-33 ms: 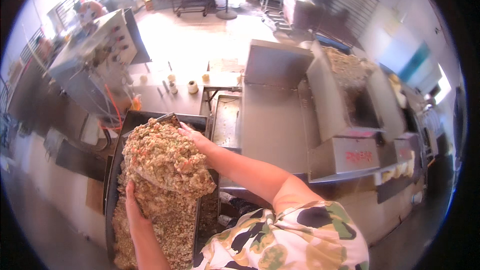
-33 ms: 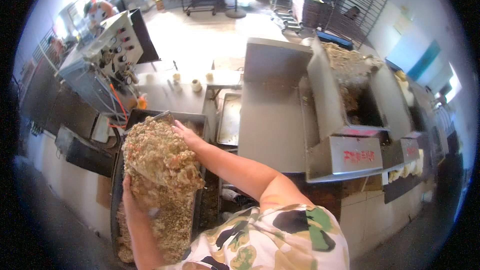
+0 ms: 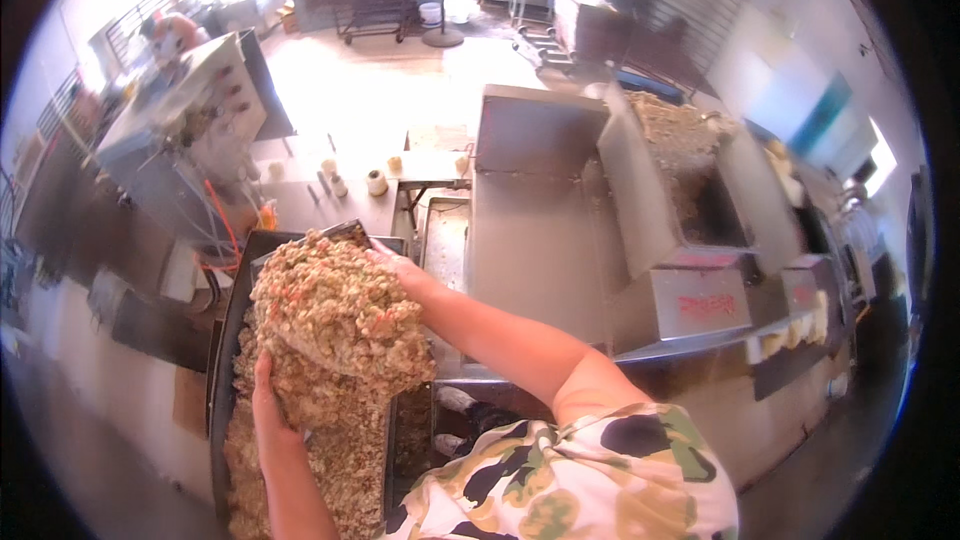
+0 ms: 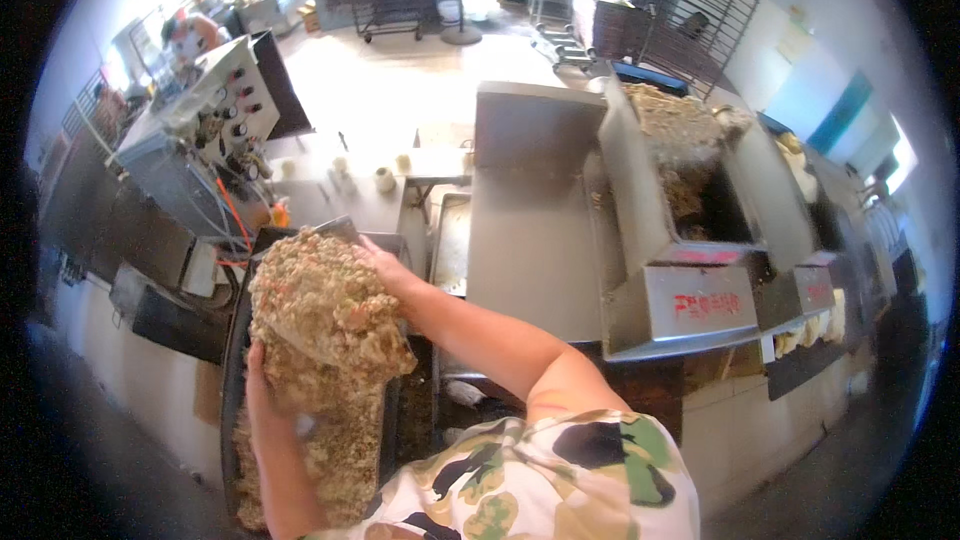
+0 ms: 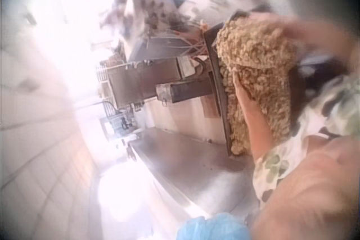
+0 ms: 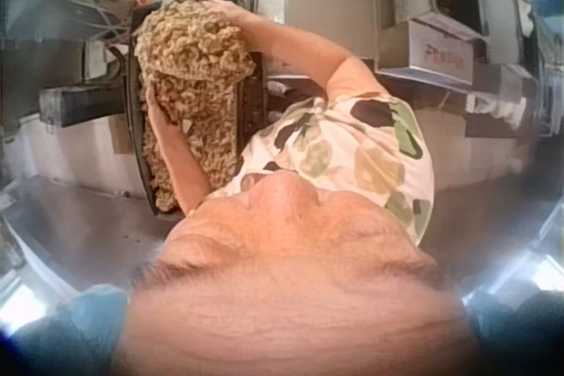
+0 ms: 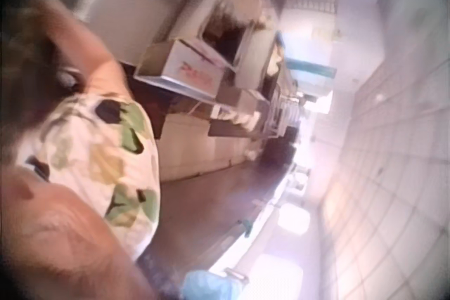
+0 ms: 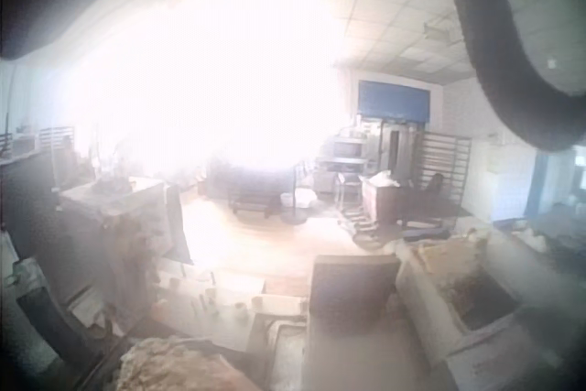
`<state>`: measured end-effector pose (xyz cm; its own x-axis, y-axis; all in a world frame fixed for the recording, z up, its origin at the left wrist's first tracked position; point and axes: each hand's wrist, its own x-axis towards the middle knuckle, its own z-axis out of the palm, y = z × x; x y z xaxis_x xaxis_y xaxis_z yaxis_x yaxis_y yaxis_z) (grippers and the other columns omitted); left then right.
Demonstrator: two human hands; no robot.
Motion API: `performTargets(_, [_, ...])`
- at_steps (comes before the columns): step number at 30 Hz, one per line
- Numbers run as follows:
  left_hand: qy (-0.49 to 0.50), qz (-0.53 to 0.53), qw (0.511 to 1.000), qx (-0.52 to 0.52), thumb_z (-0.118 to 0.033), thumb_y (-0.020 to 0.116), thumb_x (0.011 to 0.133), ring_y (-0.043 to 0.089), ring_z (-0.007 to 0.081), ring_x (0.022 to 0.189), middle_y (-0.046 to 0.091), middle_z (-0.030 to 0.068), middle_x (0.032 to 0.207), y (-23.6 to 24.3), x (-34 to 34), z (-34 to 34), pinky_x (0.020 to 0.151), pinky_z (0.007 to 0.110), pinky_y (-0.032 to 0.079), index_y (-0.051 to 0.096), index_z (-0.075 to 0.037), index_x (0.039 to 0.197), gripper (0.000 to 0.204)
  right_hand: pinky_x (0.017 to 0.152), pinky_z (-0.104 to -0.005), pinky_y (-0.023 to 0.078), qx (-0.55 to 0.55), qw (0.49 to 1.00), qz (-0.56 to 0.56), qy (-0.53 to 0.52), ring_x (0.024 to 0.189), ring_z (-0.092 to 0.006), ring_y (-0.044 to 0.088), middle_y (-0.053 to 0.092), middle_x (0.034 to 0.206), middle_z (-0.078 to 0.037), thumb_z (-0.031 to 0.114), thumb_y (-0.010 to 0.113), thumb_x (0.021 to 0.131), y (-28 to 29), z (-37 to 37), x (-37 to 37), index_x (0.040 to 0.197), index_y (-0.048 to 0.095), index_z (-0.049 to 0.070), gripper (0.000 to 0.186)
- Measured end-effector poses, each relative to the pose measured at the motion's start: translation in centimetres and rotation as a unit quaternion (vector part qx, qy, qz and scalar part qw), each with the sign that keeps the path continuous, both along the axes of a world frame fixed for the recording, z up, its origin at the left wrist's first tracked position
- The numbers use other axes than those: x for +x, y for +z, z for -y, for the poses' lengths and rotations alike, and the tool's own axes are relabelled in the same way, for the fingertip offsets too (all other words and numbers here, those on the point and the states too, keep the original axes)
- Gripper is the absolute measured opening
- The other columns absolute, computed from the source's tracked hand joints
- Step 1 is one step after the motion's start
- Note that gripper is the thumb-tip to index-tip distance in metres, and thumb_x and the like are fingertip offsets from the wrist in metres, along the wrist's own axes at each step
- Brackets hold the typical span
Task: The person uses a metal scraper to transfer a crumbly mixture from a large bin into a rectangular metal tray. They then move to a table to handle a large mass of dough, cutting a portion from it with a knife and placing it into a tray. The person returns to the bin to continue transferring the crumbly mixture.
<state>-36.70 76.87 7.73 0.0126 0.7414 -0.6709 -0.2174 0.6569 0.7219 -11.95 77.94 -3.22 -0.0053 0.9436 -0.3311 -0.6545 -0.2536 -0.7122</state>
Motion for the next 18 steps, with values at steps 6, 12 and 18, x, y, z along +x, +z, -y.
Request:
performTargets(6, [-0.116, 0.039, 0.991, 0.062, -0.033, 0.061, 0.089, 0.055, 0.0235, 0.113, 0.055, 0.0056, 0.127, 5.5, 11.3, 4.7, 0.090, 0.042, 0.047, 0.050, -0.010, 0.129, 0.048, 0.107, -0.0474, 0.025, -0.092, 0.981, 0.120, -0.124, 0.130, -0.0274, 0.030, 0.031, 0.143, -0.010, 0.045, 0.035, 0.097, 8.6, 11.5, 11.1, 0.143, 0.026, 0.020, 0.054])
performTargets(12, [-0.257, 0.184, 0.946, 0.078, -0.030, 0.061, 0.089, 0.060, 0.0206, 0.104, 0.060, 0.0075, 0.117, 9.3, 24.6, 9.1, 0.085, 0.038, 0.052, 0.053, -0.006, 0.122, 0.042, 0.106, -0.0402, 0.035, -0.022, 0.982, 0.060, -0.177, 0.122, -0.0260, 0.048, 0.051, 0.132, -0.015, 0.045, 0.031, 0.098, 17.9, 22.9, 21.4, 0.123, 0.053, 0.012, 0.046])
performTargets(18, [-0.393, 0.274, 0.877, 0.044, -0.029, 0.061, 0.089, 0.065, 0.0219, 0.094, 0.064, 0.0091, 0.109, 9.0, 41.5, 14.4, 0.081, 0.038, 0.055, 0.055, -0.005, 0.117, 0.038, 0.090, -0.0358, 0.049, -0.061, 0.926, 0.134, -0.348, 0.104, -0.0207, 0.061, 0.061, 0.118, -0.011, 0.037, 0.040, 0.097, 22.6, 34.3, 32.5, 0.117, 0.058, 0.009, 0.039])
